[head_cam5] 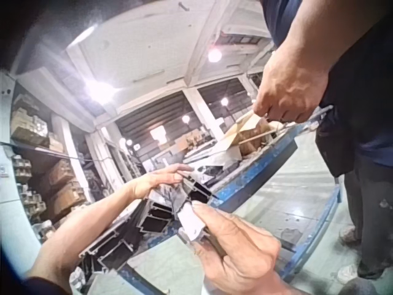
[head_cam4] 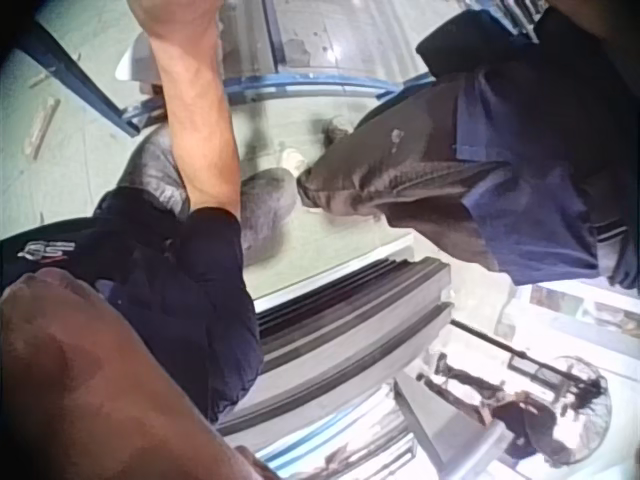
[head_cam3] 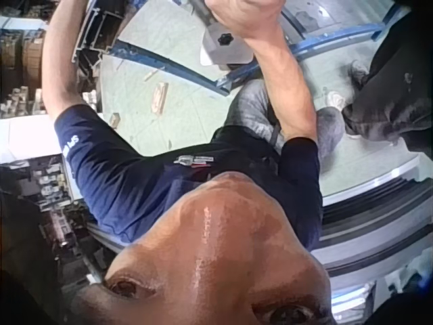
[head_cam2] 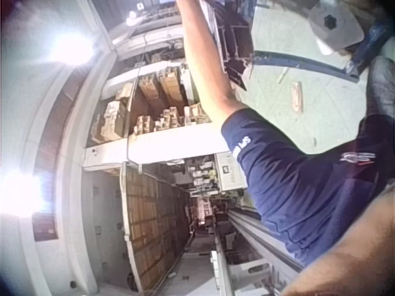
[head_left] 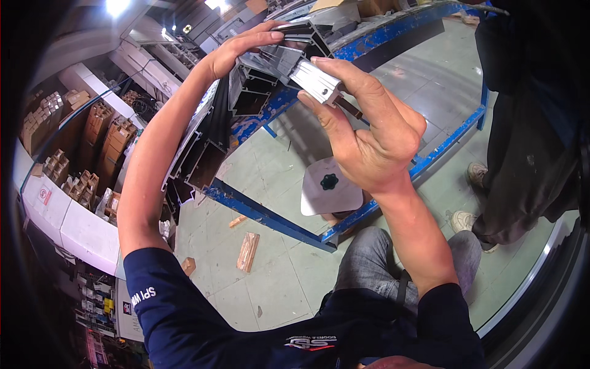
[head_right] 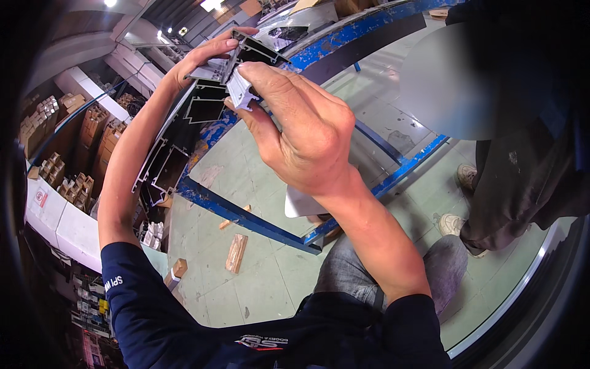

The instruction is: Assembling and inspecting aluminum or metal extrusion frames in a workshop setting.

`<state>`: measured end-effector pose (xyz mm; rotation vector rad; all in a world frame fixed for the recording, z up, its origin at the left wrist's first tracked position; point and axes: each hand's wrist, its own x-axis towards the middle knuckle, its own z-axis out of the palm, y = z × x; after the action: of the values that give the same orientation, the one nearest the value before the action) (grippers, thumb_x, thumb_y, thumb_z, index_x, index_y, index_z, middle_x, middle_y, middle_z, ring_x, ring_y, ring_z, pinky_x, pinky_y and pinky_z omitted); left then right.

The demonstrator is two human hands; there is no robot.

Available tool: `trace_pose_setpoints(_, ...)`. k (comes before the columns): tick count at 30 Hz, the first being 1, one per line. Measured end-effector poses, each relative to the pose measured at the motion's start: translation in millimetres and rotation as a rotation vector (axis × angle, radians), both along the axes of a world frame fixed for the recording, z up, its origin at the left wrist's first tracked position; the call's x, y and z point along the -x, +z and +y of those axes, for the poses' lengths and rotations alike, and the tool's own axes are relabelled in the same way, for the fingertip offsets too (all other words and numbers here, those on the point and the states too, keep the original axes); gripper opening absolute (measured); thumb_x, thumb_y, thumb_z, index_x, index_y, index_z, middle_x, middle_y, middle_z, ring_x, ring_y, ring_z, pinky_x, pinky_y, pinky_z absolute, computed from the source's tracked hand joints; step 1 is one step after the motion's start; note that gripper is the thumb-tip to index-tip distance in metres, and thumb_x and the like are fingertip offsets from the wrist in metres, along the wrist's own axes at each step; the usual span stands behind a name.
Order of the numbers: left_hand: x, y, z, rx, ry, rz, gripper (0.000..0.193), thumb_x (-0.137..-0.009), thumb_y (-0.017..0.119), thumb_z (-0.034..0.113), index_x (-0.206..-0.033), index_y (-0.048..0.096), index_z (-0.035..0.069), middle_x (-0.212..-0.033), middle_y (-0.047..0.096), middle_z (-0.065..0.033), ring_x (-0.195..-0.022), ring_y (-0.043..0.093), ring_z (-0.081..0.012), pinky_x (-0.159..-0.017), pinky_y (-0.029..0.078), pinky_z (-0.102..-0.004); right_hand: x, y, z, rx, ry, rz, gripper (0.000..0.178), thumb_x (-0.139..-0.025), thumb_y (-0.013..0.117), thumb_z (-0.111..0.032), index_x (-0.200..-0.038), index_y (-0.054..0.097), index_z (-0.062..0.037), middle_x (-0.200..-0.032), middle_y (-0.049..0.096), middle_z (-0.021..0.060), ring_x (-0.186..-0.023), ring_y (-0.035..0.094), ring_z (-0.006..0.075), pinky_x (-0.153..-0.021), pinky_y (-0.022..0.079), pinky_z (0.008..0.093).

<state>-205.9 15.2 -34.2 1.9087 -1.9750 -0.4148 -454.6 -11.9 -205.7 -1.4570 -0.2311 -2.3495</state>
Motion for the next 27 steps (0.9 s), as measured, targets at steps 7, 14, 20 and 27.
trace_pose_setpoints(7,9,0,-4,0.033,-0.150,-0.031,0.060,-0.102,0.042,0.041,-0.149,0.049,0.004,-0.149,0.052,-0.0111,-0.140,0.044,-0.0212,-0.118,0.029,-0.0364,14,5,-1,-0.009,0.025,0.144,0.041,-0.075,0.082,0.007,-0.115,0.071,0.0051,-0.101,0.077,0.0178,-0.086,0.076,0.0208,-0.075,0.058,0.0278)
trace_pose_setpoints(14,7,2,0,0.128,-0.134,-0.115,0.059,-0.101,0.030,0.034,-0.151,0.050,0.009,-0.157,0.045,-0.0115,-0.146,0.038,-0.0259,-0.124,0.022,-0.0387,16,13,-4,0.030,0.061,0.204,0.044,-0.072,0.082,0.008,-0.114,0.068,0.0102,-0.103,0.074,0.0240,-0.090,0.076,0.0336,-0.079,0.060,0.0357)
trace_pose_setpoints(20,-3,2,4,0.146,-0.050,0.107,0.067,-0.099,0.031,0.040,-0.161,0.033,0.015,-0.166,0.032,-0.0071,-0.153,0.028,-0.0233,-0.124,0.015,-0.0434,19,13,-3,0.055,0.056,0.277,0.042,-0.080,0.081,0.003,-0.117,0.064,0.0117,-0.104,0.073,0.0298,-0.098,0.075,0.0356,-0.086,0.059,0.0387)
trace_pose_setpoints(27,-8,-5,2,0.170,0.084,-0.304,0.059,-0.106,0.023,0.047,-0.162,0.027,0.029,-0.169,0.023,-0.0083,-0.157,0.016,-0.0263,-0.126,0.000,-0.0548,18,12,-9,0.075,0.031,0.290,0.045,-0.078,0.083,0.003,-0.119,0.065,0.0104,-0.103,0.073,0.0295,-0.097,0.075,0.0382,-0.084,0.060,0.0407)
